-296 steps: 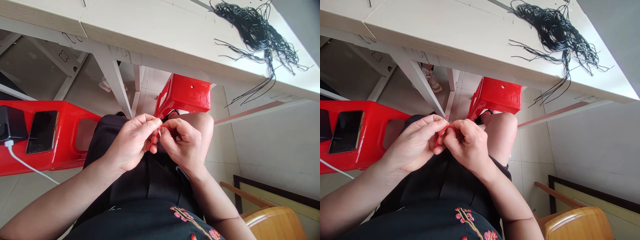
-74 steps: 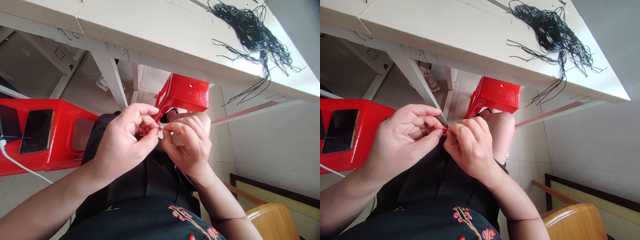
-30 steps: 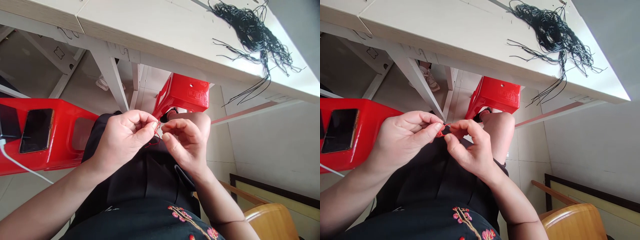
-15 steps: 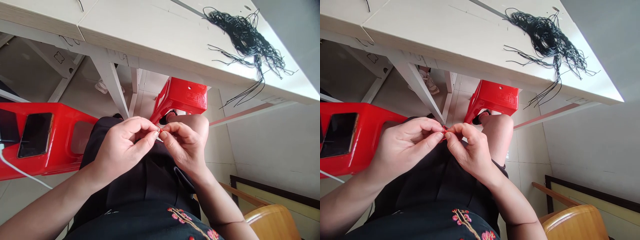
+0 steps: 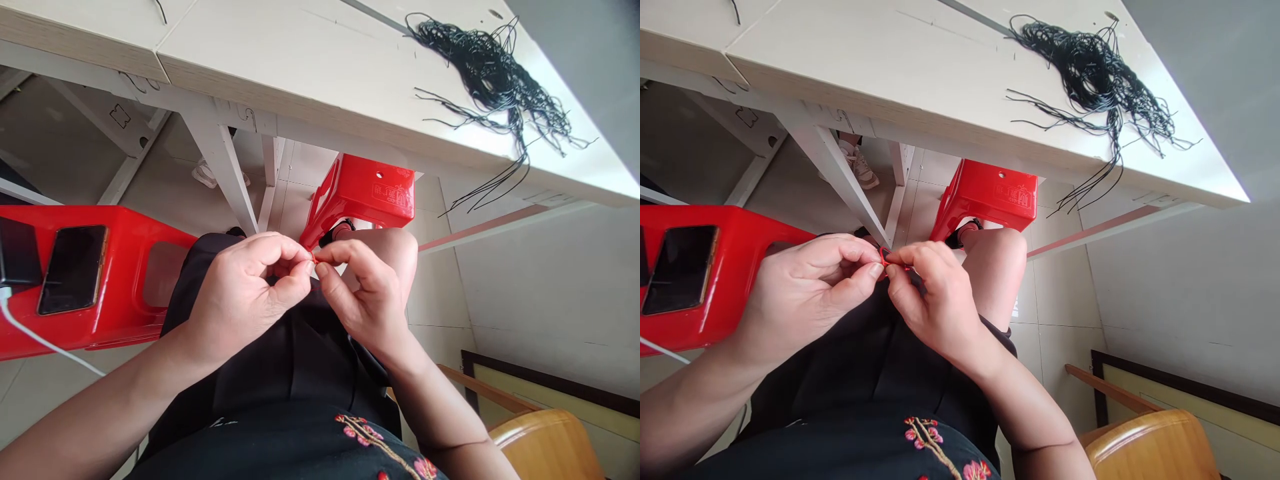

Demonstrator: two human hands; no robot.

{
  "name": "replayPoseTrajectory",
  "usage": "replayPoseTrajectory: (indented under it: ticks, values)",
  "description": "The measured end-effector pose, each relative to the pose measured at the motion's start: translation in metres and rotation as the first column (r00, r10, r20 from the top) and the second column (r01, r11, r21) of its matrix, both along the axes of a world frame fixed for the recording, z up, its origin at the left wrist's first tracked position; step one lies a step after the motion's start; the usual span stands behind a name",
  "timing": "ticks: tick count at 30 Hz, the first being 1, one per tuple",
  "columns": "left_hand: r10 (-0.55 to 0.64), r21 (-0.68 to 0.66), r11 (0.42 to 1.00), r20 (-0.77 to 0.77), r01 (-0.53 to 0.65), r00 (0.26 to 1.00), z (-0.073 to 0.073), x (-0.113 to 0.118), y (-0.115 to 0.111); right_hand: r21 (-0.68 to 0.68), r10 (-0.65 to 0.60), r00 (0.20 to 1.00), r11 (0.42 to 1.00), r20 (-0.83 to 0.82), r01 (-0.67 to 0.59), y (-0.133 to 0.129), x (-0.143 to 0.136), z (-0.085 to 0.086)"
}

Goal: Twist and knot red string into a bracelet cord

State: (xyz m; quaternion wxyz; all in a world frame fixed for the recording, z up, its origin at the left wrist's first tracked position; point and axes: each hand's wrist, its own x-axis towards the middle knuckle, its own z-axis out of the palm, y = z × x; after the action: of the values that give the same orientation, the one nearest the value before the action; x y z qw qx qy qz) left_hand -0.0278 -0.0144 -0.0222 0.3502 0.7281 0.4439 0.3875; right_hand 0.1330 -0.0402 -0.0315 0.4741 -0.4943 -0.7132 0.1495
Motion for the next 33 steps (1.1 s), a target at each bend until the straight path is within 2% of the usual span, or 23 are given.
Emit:
replayPoseTrajectory:
  ticks: [2, 4, 10, 16, 19, 21, 23, 25, 27, 29, 31, 33]
  values:
    - [0.034, -0.002, 0.999, 0.018, -0.034, 0.999, -0.001, 0.001, 0.0, 0.22, -0.132, 0.985, 0.97, 0.108, 0.106, -0.001, -0.003, -0.002]
    - [0.057, 0.002, 0.998, 0.036, -0.057, 0.998, -0.002, 0.001, -0.001, 0.335, -0.218, 0.962, 0.93, 0.167, 0.153, -0.002, -0.005, -0.004]
    - [0.054, 0.03, 0.998, 0.002, -0.054, 0.999, -0.001, 0.005, -0.003, 0.385, -0.245, 0.933, 0.914, 0.265, 0.131, 0.0, -0.007, -0.008]
    - [0.042, 0.14, 0.99, -0.062, -0.033, 0.997, 0.002, 0.006, -0.005, 0.433, -0.277, 0.909, 0.893, 0.312, 0.123, 0.001, -0.003, -0.009]
    - [0.015, 0.235, 0.972, -0.1, 0.009, 0.995, 0.001, 0.007, -0.005, 0.432, -0.237, 0.889, 0.901, 0.392, 0.05, 0.001, 0.002, -0.009]
    - [-0.019, 0.245, 0.969, -0.107, 0.045, 0.994, 0.001, 0.006, -0.004, 0.422, -0.206, 0.879, 0.907, 0.43, 0.006, 0.002, 0.005, -0.008]
    - [-0.041, 0.175, 0.983, -0.098, 0.058, 0.994, 0.0, 0.005, -0.004, 0.405, -0.171, 0.895, 0.914, 0.411, -0.011, 0.003, 0.006, -0.007]
    - [-0.053, 0.047, 0.997, -0.068, 0.056, 0.996, 0.0, 0.004, -0.004, 0.357, -0.118, 0.931, 0.934, 0.346, -0.015, 0.005, 0.005, -0.006]
    - [-0.063, -0.08, 0.995, -0.031, 0.06, 0.998, 0.0, 0.004, -0.004, 0.285, -0.053, 0.965, 0.958, 0.257, -0.023, 0.006, 0.003, -0.005]
    - [-0.055, -0.147, 0.987, 0.011, 0.056, 0.998, 0.0, 0.004, -0.006, 0.21, -0.012, 0.984, 0.977, 0.179, -0.026, 0.006, 0.002, -0.004]
    - [-0.021, -0.107, 0.994, 0.042, 0.026, 0.999, 0.0, 0.004, -0.007, 0.158, -0.006, 0.991, 0.987, 0.136, -0.016, 0.005, 0.001, -0.003]
    - [-0.008, 0.034, 0.999, 0.032, 0.007, 0.999, -0.001, 0.004, -0.007, 0.118, -0.015, 0.991, 0.993, 0.135, -0.001, 0.005, 0.002, -0.002]
